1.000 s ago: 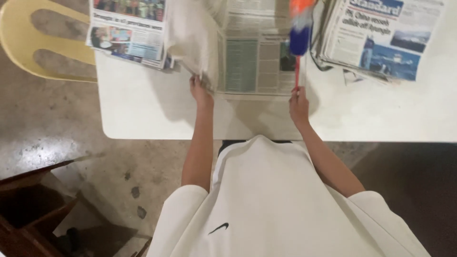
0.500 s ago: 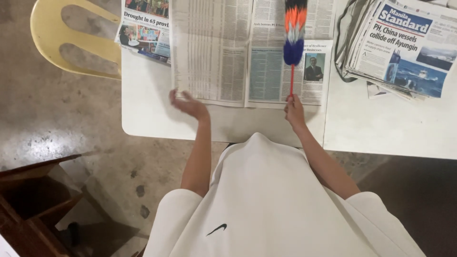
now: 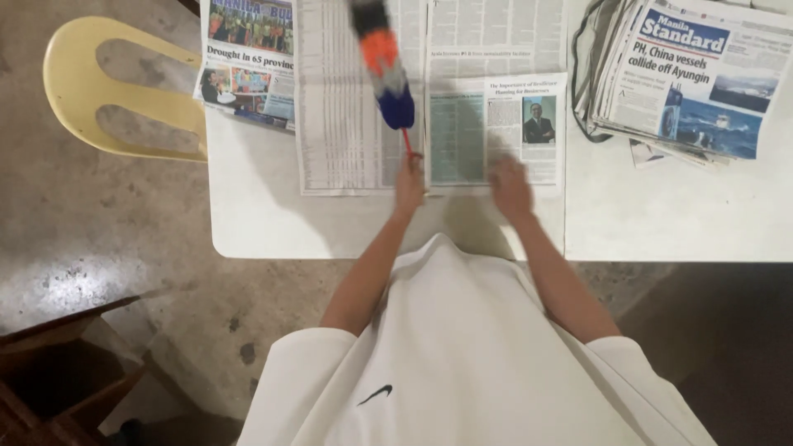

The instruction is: Using a duster to clean and sort stacks of newspapers on a table.

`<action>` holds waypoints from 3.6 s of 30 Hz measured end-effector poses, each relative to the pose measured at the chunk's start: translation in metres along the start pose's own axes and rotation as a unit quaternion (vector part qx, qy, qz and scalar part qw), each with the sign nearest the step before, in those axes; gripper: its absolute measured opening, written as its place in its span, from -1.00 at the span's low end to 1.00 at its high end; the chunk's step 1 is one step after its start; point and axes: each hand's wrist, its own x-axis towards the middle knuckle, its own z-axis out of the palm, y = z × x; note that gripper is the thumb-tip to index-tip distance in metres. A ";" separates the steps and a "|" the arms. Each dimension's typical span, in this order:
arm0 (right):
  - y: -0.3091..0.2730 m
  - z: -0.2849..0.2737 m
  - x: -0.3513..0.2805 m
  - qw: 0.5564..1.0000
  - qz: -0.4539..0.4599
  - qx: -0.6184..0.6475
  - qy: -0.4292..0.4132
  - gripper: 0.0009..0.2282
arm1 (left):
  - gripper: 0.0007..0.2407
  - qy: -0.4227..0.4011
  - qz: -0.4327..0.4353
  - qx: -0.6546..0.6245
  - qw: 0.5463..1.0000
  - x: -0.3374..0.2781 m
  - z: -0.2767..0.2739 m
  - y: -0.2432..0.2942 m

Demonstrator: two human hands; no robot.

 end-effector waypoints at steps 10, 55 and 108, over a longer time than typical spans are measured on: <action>0.100 0.039 0.038 0.984 -0.072 -0.165 -0.001 -0.60 | -0.67 0.062 0.089 0.538 0.836 0.147 -0.138 -0.095; 0.016 -0.026 0.030 0.991 0.004 -0.087 -0.099 -0.59 | -0.76 0.007 -0.012 -0.199 0.980 -0.012 -0.020 -0.033; 0.227 -0.027 -0.088 0.965 0.156 0.191 -0.091 -0.75 | -0.60 -0.156 0.271 0.498 0.809 -0.009 0.177 -0.084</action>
